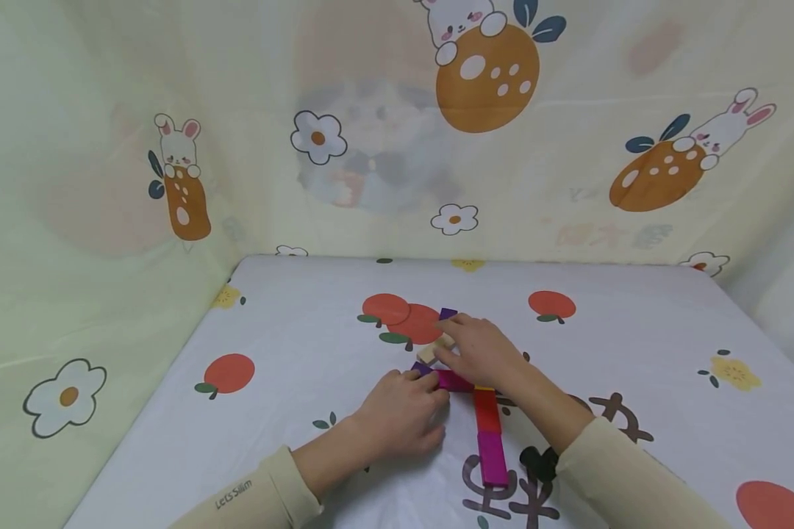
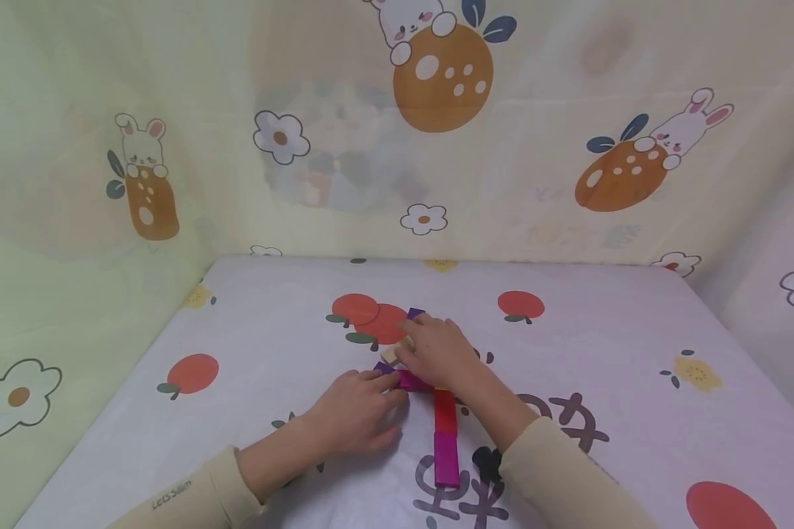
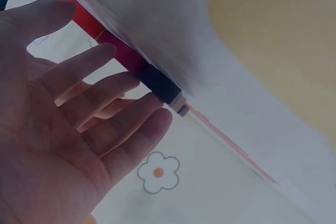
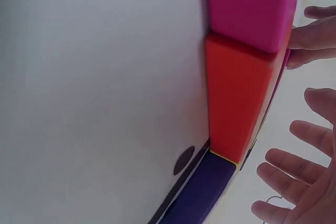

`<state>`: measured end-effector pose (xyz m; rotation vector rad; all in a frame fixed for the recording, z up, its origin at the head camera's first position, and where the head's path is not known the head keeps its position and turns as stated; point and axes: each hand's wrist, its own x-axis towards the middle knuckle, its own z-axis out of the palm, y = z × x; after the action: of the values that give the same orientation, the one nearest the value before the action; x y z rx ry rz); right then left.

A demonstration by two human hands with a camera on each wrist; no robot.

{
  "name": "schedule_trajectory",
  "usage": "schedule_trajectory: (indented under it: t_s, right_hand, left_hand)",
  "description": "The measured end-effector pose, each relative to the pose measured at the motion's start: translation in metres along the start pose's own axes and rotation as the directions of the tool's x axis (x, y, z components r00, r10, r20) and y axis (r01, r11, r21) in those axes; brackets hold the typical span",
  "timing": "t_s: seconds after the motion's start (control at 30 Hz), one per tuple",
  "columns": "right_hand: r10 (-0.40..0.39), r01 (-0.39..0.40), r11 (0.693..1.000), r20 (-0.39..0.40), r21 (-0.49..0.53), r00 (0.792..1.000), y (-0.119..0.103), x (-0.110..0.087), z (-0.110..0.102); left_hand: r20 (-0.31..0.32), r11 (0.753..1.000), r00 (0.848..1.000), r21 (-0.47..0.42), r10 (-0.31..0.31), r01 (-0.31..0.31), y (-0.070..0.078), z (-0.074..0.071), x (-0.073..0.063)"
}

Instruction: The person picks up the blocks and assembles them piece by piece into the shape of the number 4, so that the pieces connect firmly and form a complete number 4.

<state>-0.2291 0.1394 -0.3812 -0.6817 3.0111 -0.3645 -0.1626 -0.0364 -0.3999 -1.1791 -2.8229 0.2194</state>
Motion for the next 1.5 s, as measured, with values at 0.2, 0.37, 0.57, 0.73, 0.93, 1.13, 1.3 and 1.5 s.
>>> schedule_trajectory:
  t_s: [0.2,0.37,0.57,0.73,0.93,1.13,1.3,1.5]
  right_hand:
    - [0.004,-0.004,1.0,0.0,0.007,1.0,0.002,0.001,0.002]
    - [0.01,-0.01,1.0,0.001,0.005,1.0,0.001,0.002,0.003]
    - [0.002,-0.002,1.0,-0.015,0.004,1.0,-0.002,0.004,0.001]
    - [-0.005,0.005,1.0,-0.009,0.002,1.0,-0.006,0.006,-0.001]
    - [0.003,-0.003,1.0,0.009,0.006,1.0,-0.008,0.008,-0.002]
    - [0.016,-0.016,1.0,0.023,-0.001,1.0,-0.009,0.013,-0.001]
    - [0.021,-0.021,1.0,0.055,0.0,0.998,-0.009,0.016,0.002]
    - [0.028,-0.028,1.0,0.061,0.01,0.998,-0.01,0.018,0.0]
  left_hand:
    - [0.006,1.0,1.0,0.014,-0.004,0.004,0.0,0.0,0.001]
    - [0.002,1.0,1.0,0.021,-0.008,0.008,0.001,0.0,0.001]
    - [-0.01,1.0,1.0,0.025,-0.006,0.007,0.002,-0.001,0.001]
    - [-0.022,0.999,1.0,0.035,0.002,-0.001,0.002,-0.002,0.0]
    - [-0.024,1.0,1.0,0.025,0.007,-0.006,0.001,-0.002,0.001]
    - [-0.009,1.0,1.0,0.016,0.003,-0.003,0.0,-0.002,0.001]
    - [0.013,1.0,1.0,0.002,0.002,-0.002,0.001,-0.004,0.0]
    - [0.007,1.0,1.0,-0.002,-0.002,0.002,0.002,-0.005,0.0]
